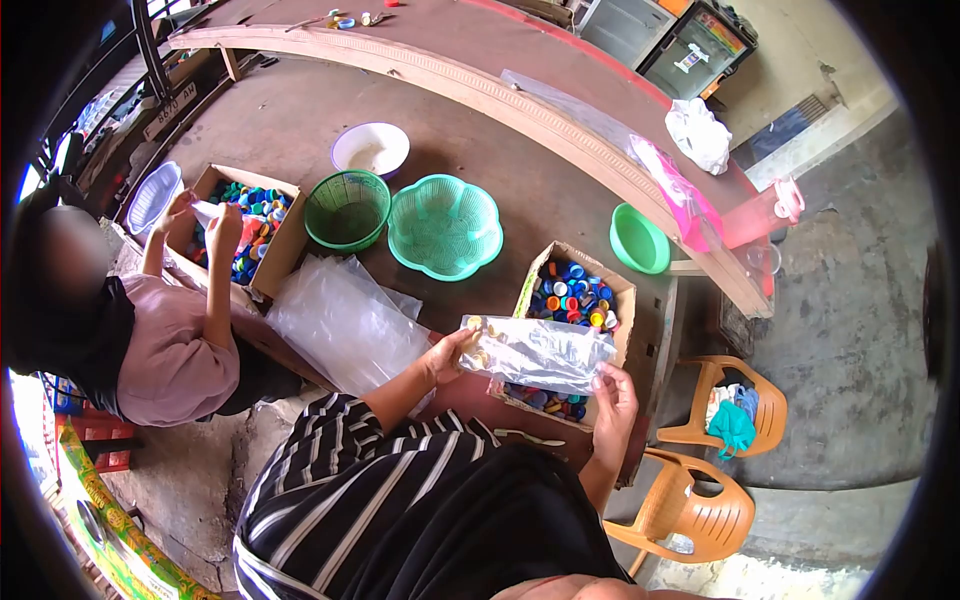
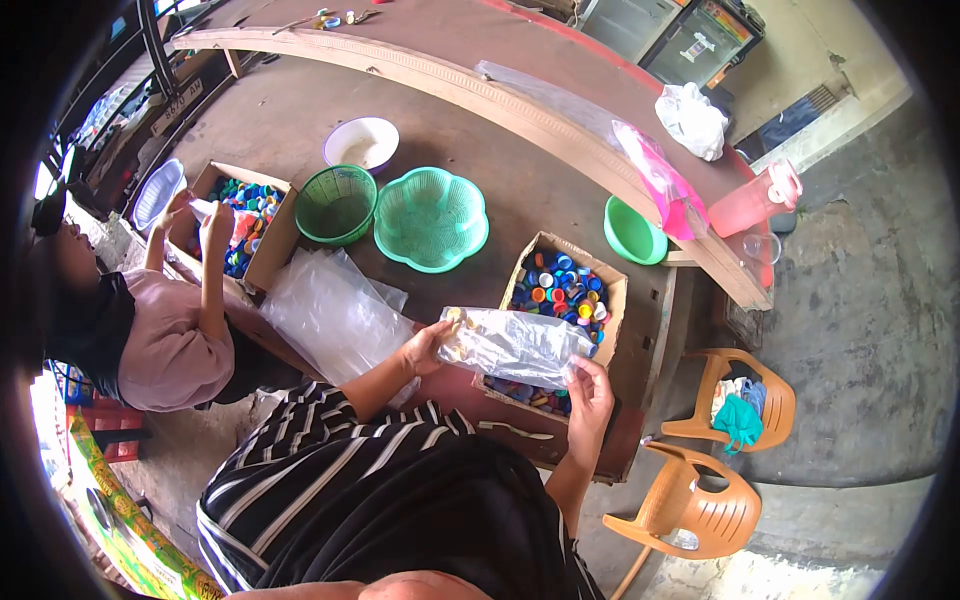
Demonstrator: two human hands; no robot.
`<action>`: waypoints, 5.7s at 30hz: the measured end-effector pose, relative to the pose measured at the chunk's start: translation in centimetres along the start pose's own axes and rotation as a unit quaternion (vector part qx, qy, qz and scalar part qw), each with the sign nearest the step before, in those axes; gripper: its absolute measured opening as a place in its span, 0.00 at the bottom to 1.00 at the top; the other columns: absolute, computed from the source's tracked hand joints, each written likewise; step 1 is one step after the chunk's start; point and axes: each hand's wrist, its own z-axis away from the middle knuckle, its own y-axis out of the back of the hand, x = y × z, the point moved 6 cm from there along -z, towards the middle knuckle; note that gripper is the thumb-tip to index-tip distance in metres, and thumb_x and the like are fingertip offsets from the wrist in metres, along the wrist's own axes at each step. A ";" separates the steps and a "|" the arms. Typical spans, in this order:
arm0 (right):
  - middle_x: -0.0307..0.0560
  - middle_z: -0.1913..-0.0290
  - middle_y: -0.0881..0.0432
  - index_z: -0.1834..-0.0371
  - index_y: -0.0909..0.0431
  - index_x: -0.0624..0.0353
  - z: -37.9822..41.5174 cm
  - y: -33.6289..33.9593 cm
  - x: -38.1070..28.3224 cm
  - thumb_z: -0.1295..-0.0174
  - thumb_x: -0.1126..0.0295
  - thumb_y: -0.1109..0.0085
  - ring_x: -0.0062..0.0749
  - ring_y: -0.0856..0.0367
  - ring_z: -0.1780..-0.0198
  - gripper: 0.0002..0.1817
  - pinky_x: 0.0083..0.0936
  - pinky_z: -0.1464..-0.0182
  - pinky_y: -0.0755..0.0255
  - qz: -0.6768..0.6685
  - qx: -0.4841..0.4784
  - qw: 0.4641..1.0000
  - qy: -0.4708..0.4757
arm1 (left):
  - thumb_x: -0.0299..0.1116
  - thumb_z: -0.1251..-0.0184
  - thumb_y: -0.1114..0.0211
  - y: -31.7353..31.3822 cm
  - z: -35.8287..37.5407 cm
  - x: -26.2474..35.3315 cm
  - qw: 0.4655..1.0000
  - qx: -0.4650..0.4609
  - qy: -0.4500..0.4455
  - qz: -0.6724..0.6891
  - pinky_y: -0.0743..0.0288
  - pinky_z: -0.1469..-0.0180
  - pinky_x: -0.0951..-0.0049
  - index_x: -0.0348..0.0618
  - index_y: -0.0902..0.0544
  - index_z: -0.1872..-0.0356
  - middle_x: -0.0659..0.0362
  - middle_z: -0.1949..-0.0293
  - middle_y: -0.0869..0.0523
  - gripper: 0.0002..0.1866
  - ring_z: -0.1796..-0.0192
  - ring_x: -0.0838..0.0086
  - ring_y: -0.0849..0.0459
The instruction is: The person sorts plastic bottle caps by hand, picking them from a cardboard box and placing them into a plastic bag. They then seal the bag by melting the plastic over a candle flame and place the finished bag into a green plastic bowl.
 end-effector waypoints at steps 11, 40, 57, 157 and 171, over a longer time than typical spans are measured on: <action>0.37 0.58 0.21 0.49 0.21 0.64 -1.8 -2.4 -2.2 0.34 0.79 0.39 0.16 0.25 0.59 0.11 0.17 0.55 0.29 0.022 -0.027 0.999 0.020 | 0.30 0.31 0.37 -2.1 1.6 2.6 0.996 -0.071 -0.050 0.026 0.27 0.34 0.63 0.40 0.26 0.36 0.55 0.42 0.17 0.22 0.41 0.66 0.18; 0.40 0.58 0.19 0.49 0.20 0.64 0.3 2.7 2.6 0.32 0.76 0.40 0.21 0.20 0.57 0.10 0.22 0.52 0.24 0.049 0.107 0.993 -0.028 | 0.23 0.36 0.43 -0.1 -0.8 1.5 0.997 -0.078 0.002 -0.006 0.23 0.39 0.63 0.37 0.25 0.44 0.55 0.50 0.16 0.18 0.48 0.68 0.16; 0.39 0.57 0.19 0.50 0.21 0.64 0.5 4.5 4.0 0.32 0.76 0.40 0.20 0.22 0.56 0.10 0.21 0.50 0.26 0.038 0.121 0.991 -0.039 | 0.26 0.39 0.45 -4.2 1.2 3.2 0.988 -0.149 0.025 -0.017 0.34 0.29 0.60 0.30 0.35 0.30 0.46 0.34 0.25 0.33 0.32 0.61 0.25; 0.55 0.56 0.18 0.61 0.16 0.59 -2.8 1.0 21.0 0.44 0.73 0.36 0.54 0.19 0.53 0.09 0.43 0.51 0.26 0.322 -0.276 0.905 0.030 | 0.20 0.39 0.38 -23.0 5.4 4.9 0.590 0.136 -0.367 -0.706 0.25 0.67 0.74 0.41 0.15 0.47 0.55 0.45 0.14 0.18 0.75 0.75 0.22; 0.55 0.54 0.22 0.61 0.21 0.61 -2.6 -1.7 21.3 0.52 0.72 0.30 0.55 0.20 0.50 0.15 0.47 0.51 0.24 0.426 -0.255 0.865 0.071 | 0.28 0.34 0.33 -21.2 8.2 5.7 0.580 0.189 -0.382 -0.694 0.24 0.69 0.76 0.42 0.22 0.36 0.50 0.41 0.21 0.24 0.73 0.79 0.21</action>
